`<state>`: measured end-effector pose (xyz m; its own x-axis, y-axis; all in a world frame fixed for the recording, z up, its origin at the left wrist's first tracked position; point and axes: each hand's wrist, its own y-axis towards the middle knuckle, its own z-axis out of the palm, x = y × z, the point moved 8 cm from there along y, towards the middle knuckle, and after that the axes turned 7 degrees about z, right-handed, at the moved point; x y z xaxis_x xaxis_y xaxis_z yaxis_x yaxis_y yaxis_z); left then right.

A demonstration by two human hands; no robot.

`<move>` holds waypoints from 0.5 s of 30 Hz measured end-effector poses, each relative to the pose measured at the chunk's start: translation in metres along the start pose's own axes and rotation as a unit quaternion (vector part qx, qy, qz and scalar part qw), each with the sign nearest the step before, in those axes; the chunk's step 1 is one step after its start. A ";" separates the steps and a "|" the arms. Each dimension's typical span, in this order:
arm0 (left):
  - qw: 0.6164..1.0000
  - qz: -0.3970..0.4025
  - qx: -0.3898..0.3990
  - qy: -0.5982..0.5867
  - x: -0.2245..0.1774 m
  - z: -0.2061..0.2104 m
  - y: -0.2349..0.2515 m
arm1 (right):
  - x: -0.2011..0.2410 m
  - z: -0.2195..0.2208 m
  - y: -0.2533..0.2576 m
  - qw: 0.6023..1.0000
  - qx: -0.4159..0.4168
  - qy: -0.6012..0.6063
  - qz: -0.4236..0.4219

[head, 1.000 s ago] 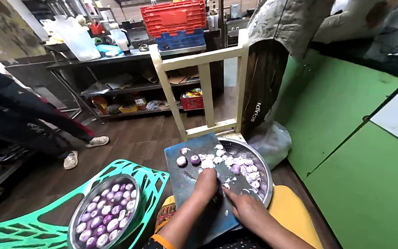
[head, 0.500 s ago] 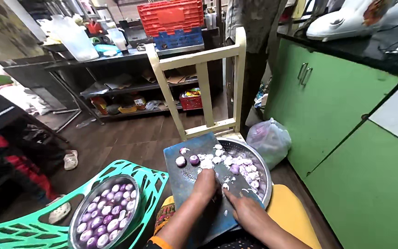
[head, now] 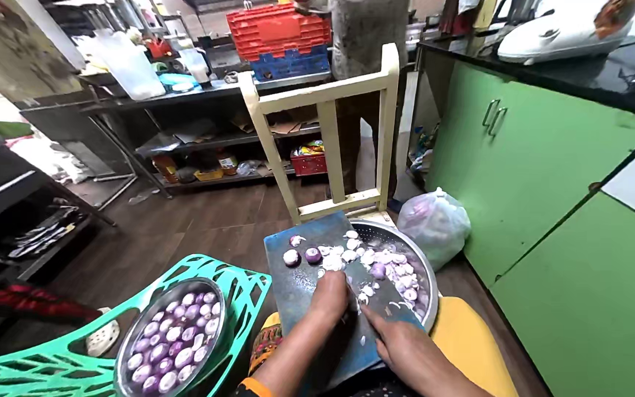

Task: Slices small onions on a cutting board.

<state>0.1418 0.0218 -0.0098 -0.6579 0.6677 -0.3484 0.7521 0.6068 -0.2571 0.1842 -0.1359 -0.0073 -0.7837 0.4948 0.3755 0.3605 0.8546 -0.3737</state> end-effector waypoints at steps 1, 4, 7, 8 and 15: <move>1.000 0.001 0.001 0.005 -0.001 0.002 0.000 | 0.004 0.000 0.007 1.000 0.001 0.004 0.001; 1.000 0.009 -0.009 0.012 -0.004 0.004 0.000 | 0.000 0.010 0.030 1.000 0.007 0.003 0.017; 1.000 0.003 -0.016 0.002 -0.003 -0.002 -0.003 | -0.010 0.013 0.018 1.000 0.011 0.007 0.015; 1.000 0.003 -0.020 -0.002 -0.002 -0.002 -0.003 | -0.012 0.011 0.010 1.000 0.014 0.005 0.011; 1.000 0.009 -0.027 0.009 -0.003 0.006 0.000 | 0.002 0.008 0.029 1.000 -0.011 0.005 0.000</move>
<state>0.1441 0.0177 -0.0142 -0.6453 0.6857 -0.3368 0.7608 0.6167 -0.2022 0.1889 -0.1112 -0.0241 -0.7790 0.4963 0.3832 0.3720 0.8578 -0.3547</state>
